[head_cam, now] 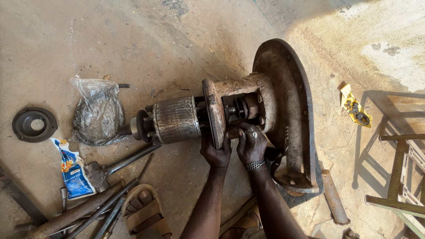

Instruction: The person works on a disassembled mechanical assembly, likely a wheel hub or brake drum, using a wrench and a crowbar to adjust and remove internal components. The person repeatedly tightens and loosens parts while manipulating the assembly by hand.

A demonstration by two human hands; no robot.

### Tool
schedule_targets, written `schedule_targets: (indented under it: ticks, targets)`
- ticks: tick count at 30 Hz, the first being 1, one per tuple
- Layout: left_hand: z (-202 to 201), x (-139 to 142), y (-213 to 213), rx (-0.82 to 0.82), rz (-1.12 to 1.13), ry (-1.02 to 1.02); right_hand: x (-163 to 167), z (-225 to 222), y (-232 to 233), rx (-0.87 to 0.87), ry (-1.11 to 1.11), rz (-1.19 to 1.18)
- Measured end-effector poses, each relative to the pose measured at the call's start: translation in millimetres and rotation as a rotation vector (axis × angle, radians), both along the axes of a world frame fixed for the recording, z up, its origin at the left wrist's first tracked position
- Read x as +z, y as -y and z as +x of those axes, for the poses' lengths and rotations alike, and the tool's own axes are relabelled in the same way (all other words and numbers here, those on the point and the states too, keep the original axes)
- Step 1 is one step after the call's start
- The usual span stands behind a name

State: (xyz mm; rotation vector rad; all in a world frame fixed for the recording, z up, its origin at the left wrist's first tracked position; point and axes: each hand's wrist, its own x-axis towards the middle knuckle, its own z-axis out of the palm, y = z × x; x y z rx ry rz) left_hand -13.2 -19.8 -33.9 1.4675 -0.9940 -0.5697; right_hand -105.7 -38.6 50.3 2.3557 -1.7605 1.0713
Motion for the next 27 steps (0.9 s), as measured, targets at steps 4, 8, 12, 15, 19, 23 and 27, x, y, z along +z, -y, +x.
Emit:
schedule_targets:
  ticks: [4, 8, 12, 15, 19, 23, 27]
  targets:
    - [-1.1, -2.5, -0.3, 0.025, 0.001, -0.019, -5.5, -3.9, 54.3, -0.135, -0.079, 0.392]
    - [-1.4, -0.6, -0.4, 0.021, 0.009, -0.013, -0.9, -3.7, 86.9, -0.155, -0.133, 0.38]
    - [-0.6, 3.5, 1.8, -0.003, -0.054, -0.064, 6.7, -5.1, 68.0, -0.304, -0.011, 0.416]
    - [0.4, 4.5, 1.4, -0.011, 0.005, -0.023, 3.8, -9.6, 34.7, -0.322, 0.005, 0.253]
    - [0.0, 2.8, 0.5, -0.005, -0.012, -0.028, -8.5, -11.8, 6.3, -0.301, 0.027, 0.294]
    - [-0.5, 1.3, 1.3, -0.001, -0.024, -0.007, -12.4, -6.6, -9.1, -0.158, -0.024, 0.119]
    - [-0.3, 2.3, 1.7, 0.014, 0.002, -0.007, -9.8, -1.8, -8.0, -0.007, 0.005, -0.028]
